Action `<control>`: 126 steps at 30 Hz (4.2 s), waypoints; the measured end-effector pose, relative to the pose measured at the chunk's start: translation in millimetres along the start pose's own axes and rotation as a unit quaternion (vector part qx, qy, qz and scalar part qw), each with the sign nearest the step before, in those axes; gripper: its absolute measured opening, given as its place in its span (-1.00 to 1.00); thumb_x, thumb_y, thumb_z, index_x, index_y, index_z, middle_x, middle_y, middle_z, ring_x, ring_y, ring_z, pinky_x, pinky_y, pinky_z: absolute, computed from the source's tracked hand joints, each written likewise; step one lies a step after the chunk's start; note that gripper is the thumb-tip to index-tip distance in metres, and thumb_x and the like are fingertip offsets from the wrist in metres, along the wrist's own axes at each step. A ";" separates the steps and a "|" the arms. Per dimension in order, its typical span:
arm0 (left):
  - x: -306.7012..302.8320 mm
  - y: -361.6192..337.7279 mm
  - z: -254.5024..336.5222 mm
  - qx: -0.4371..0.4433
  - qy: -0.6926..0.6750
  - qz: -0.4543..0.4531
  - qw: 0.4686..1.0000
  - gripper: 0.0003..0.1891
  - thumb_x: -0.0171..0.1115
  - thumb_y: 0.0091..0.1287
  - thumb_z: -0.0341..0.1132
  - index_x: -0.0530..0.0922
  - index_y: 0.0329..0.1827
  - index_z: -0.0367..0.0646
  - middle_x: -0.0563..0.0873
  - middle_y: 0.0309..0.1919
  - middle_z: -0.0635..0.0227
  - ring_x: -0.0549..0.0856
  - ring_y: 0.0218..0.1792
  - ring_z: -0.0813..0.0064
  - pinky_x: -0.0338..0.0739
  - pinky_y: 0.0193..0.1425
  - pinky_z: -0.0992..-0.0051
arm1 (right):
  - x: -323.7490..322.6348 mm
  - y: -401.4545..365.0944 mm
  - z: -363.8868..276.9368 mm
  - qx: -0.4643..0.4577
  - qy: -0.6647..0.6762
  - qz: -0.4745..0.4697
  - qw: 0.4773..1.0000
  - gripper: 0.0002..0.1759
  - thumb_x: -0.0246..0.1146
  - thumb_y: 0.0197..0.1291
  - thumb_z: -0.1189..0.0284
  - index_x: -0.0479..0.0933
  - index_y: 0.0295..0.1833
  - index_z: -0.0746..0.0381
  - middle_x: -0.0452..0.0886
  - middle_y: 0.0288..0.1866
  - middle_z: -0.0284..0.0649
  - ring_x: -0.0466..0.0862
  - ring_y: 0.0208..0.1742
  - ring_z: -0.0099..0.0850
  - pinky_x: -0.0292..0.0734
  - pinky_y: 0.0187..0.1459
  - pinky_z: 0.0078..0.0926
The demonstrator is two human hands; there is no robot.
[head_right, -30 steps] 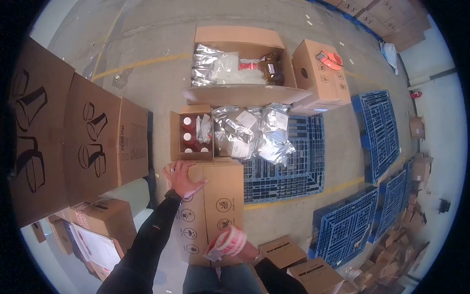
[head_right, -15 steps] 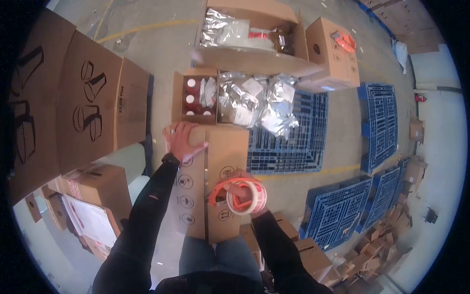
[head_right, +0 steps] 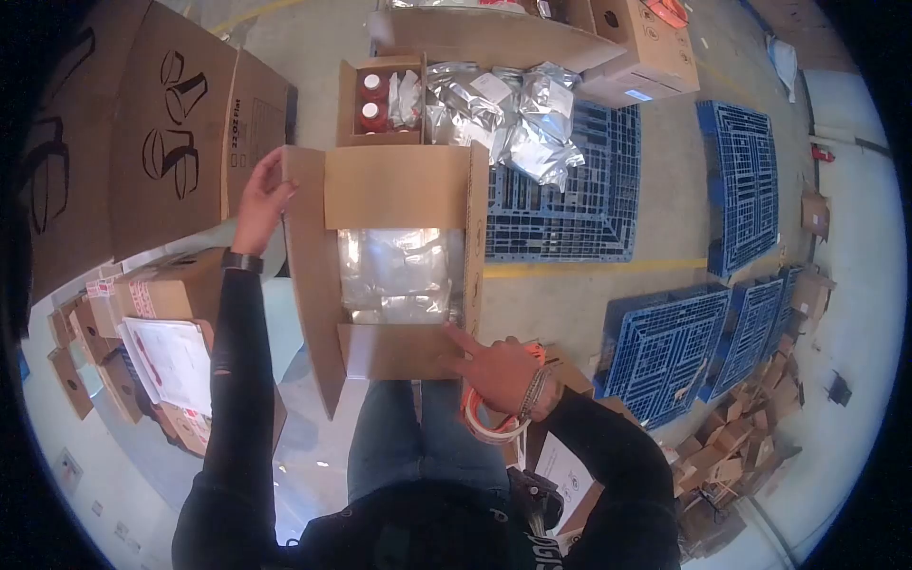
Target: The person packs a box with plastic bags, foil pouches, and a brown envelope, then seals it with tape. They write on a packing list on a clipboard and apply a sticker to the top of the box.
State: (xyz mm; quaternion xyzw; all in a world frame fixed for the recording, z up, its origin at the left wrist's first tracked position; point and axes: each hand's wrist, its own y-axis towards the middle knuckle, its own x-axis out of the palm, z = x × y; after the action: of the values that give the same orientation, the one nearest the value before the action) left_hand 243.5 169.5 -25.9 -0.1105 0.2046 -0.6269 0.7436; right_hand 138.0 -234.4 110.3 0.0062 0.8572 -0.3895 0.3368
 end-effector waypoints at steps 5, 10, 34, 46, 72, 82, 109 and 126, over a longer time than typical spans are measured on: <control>33.7 -12.6 -4.1 0.181 0.234 0.120 0.948 -0.38 0.40 0.42 -0.32 0.44 0.53 -0.20 0.54 0.49 0.08 0.68 0.29 0.29 0.59 0.36 0.27 | 37.5 -9.0 -4.5 0.041 -0.059 0.014 0.997 -0.20 0.39 0.02 0.48 0.54 0.48 -0.09 0.14 0.77 -0.04 0.85 -0.27 -0.18 0.75 -0.14 -0.21; 34.5 -56.8 -22.3 0.146 0.089 0.147 0.974 -0.45 0.24 0.61 -0.17 0.42 0.55 -0.26 0.54 0.48 0.04 0.58 0.43 0.20 0.45 0.50 0.26 | 59.9 -22.3 -3.3 0.067 -0.025 0.119 0.990 -0.11 0.39 -0.02 0.52 0.49 0.54 -0.14 0.06 0.79 0.04 0.81 -0.36 -0.12 0.75 -0.25 -0.22; 139.7 -270.3 -80.6 0.052 0.473 -0.228 0.849 -0.36 0.48 0.12 0.12 0.67 0.11 -0.21 0.71 0.15 0.00 0.70 0.15 -0.05 0.53 0.25 -0.12 | 1.0 -26.7 -26.0 0.038 0.310 0.296 0.903 -0.06 0.58 -0.18 0.46 0.55 0.49 0.03 0.32 0.67 -0.04 0.73 0.23 0.03 0.69 0.24 -0.15; 98.2 -388.8 -109.6 0.058 0.301 -0.186 0.934 -0.42 0.41 0.30 0.09 0.67 0.21 -0.17 0.74 0.02 0.02 0.75 0.05 -0.05 0.63 0.19 -0.01 | -116.1 171.8 -282.3 -0.401 -0.088 0.306 0.859 -0.72 0.33 0.14 0.35 0.64 -0.01 0.10 0.64 -0.10 -0.26 0.70 -0.08 -0.23 0.51 0.02 -0.15; 5.0 -420.2 -41.4 0.135 0.031 0.034 0.990 -0.68 0.50 0.34 -0.34 0.70 0.12 -0.16 0.76 -0.09 0.17 0.80 -0.08 0.18 0.70 -0.01 0.27 | 20.5 166.3 -93.5 0.195 0.304 0.501 0.787 -0.53 0.49 0.32 0.24 0.55 0.17 0.31 0.70 -0.13 -0.09 0.72 -0.12 -0.39 0.66 -0.01 -0.39; 43.2 -378.4 -49.2 0.091 0.092 -0.014 0.992 -0.68 0.49 0.32 -0.44 0.69 0.13 -0.19 0.79 -0.14 0.16 0.82 -0.15 0.22 0.71 -0.03 0.31 | 60.7 263.1 -27.0 0.495 0.259 0.308 0.770 0.49 0.65 -0.16 -0.18 -0.08 0.76 0.04 0.17 0.61 0.42 0.26 0.62 0.29 0.24 0.48 0.41; 152.5 -169.3 -172.0 0.038 0.473 0.092 0.875 -0.53 0.20 0.51 -0.01 0.65 0.36 -0.02 0.63 0.34 0.15 0.45 0.49 0.05 0.04 0.67 -0.20 | 169.9 215.7 14.0 0.319 0.198 0.119 0.919 0.32 0.74 -0.40 -0.18 0.28 0.61 -0.34 0.03 0.71 -0.04 -0.21 0.67 0.58 0.23 0.45 0.69; 149.7 -224.0 -210.3 0.090 0.500 0.075 0.858 -0.37 0.17 0.50 0.09 0.45 0.61 0.17 0.30 0.68 0.22 0.13 0.72 -0.06 -0.17 0.69 -0.35 | 196.9 129.6 -24.0 0.247 0.075 0.147 0.955 0.44 0.77 -0.31 0.18 0.10 0.74 -0.37 -0.16 0.85 -0.04 -0.23 0.78 0.35 -0.14 0.59 0.62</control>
State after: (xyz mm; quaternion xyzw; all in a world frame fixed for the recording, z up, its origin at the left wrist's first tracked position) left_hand -28.8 0.1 -144.1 0.3010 0.4996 -0.5553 0.5928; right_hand 7.4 -177.5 -79.1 0.2446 0.7464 -0.5339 0.3130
